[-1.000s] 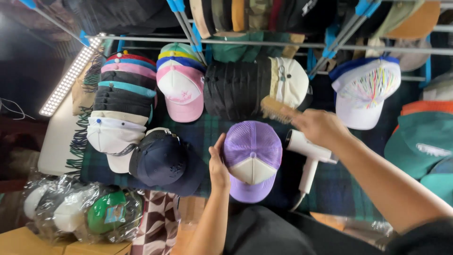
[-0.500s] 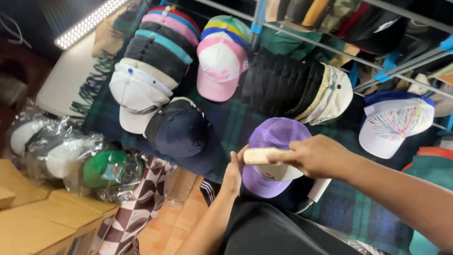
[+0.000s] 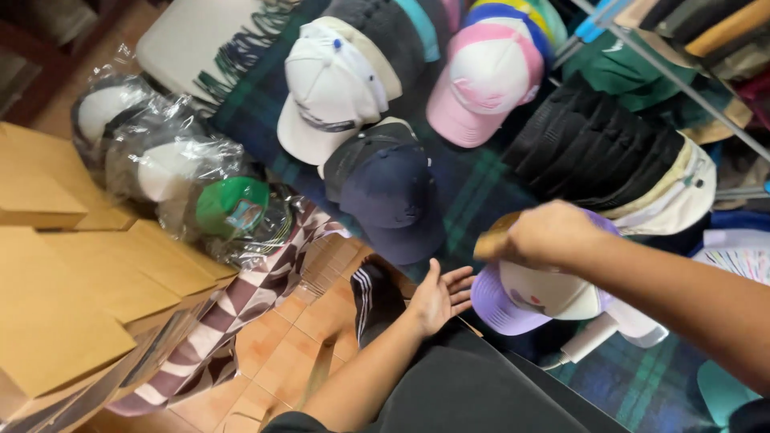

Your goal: Using a hair dryer and a brush to clean and reshape various baseball caps

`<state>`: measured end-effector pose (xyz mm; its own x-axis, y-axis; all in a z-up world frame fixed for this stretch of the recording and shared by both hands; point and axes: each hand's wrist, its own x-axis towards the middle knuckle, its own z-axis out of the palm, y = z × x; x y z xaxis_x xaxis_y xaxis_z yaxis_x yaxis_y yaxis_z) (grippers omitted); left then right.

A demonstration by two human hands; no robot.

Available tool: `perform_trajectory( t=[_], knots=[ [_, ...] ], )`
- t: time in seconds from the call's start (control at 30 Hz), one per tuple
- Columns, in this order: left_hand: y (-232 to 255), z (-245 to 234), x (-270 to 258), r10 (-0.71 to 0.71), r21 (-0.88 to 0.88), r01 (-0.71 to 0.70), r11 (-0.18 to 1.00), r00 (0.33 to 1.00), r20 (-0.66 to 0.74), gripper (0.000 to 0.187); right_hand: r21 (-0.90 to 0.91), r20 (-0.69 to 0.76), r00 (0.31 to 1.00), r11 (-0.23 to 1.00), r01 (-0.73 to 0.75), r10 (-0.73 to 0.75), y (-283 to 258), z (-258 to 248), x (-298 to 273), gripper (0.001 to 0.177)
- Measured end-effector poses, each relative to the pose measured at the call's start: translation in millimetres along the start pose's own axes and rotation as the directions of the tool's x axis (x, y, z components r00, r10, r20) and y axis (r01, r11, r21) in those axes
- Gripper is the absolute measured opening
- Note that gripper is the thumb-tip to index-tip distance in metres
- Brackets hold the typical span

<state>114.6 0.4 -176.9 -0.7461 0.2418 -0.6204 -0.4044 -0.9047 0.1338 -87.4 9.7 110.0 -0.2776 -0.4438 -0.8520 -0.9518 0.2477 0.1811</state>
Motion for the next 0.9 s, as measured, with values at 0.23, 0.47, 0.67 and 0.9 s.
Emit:
perform_trajectory(
  t=[0.23,0.47,0.67,0.9],
  knots=[
    [25,16,-25,-0.065,0.096,0.061,0.993,0.997,0.035,0.092,-0.12,0.002,0.999,0.992,0.038,-0.038,-8,22,36,0.016],
    [47,28,-35,-0.136,0.209,0.12,0.971,0.989,0.064,0.09,-0.049,0.038,0.982,0.982,-0.181,0.183,28,-19,11,0.028],
    [51,27,-26,-0.197,0.32,0.153,0.935,0.974,0.111,0.087,0.17,0.095,0.947,0.933,-0.318,0.305,63,12,4,0.03],
    [70,45,-20,-0.284,0.336,0.246,0.909,0.957,0.067,0.085,0.836,-0.001,0.868,0.476,-0.272,0.496,103,82,-40,0.041]
  ],
)
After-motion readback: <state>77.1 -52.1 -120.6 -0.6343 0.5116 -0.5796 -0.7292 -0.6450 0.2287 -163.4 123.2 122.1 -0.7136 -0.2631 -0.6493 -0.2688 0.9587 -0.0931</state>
